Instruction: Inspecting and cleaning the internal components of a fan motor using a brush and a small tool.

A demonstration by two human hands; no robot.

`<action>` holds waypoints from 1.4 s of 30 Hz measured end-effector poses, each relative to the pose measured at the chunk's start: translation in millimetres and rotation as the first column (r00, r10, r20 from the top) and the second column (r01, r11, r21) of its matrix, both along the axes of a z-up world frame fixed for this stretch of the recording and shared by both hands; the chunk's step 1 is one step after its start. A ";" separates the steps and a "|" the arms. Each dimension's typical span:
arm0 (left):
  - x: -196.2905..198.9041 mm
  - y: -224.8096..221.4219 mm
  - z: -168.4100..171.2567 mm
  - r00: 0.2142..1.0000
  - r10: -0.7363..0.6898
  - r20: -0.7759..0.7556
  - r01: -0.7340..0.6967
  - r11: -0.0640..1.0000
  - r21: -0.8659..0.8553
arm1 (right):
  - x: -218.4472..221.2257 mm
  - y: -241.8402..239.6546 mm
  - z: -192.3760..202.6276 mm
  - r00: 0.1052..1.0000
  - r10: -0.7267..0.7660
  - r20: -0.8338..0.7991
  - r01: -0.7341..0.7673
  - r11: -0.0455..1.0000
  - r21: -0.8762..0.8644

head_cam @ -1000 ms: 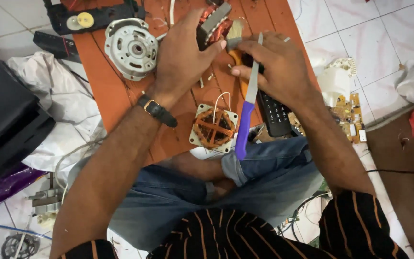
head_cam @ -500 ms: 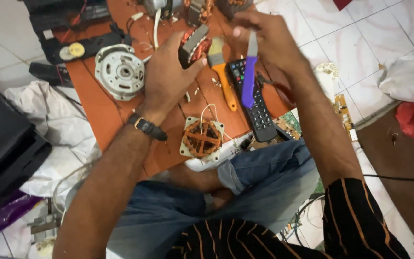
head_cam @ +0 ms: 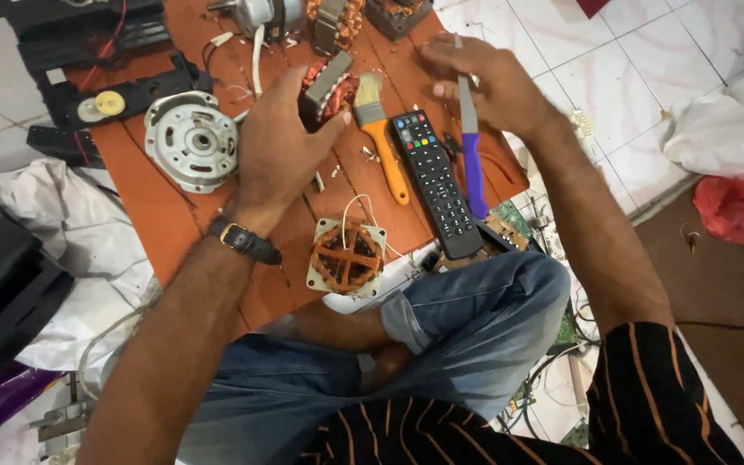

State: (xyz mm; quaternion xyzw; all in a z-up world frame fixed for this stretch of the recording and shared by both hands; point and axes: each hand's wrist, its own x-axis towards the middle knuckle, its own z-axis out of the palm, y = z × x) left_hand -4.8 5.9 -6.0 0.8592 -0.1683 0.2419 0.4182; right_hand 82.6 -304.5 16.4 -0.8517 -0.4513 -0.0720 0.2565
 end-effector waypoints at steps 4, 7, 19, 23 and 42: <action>-0.1 -0.1 1.4 1.000 -0.015 0.007 0.015 1.000 -0.014 | 7.4 2.9 -18.8 0.989 0.026 0.144 -0.019 0.999 -0.047; 0.2 -0.2 -0.2 1.000 -0.005 0.001 0.005 1.000 -0.012 | 14.0 8.6 -23.6 0.950 0.061 0.307 -0.019 0.990 -0.138; 3.0 2.7 -13.9 0.994 0.003 0.112 -0.005 1.000 0.021 | -83.5 63.9 30.5 0.922 -0.071 0.381 0.155 0.968 -0.195; 4.9 2.9 -16.8 0.997 0.016 0.080 -0.017 1.000 0.016 | -93.0 84.8 19.6 0.846 -0.110 0.521 0.329 0.878 -0.348; -1.9 0.7 0.2 1.000 0.008 -0.005 -0.008 1.000 -0.027 | -70.6 93.1 13.7 0.882 0.066 0.466 0.073 0.959 -0.273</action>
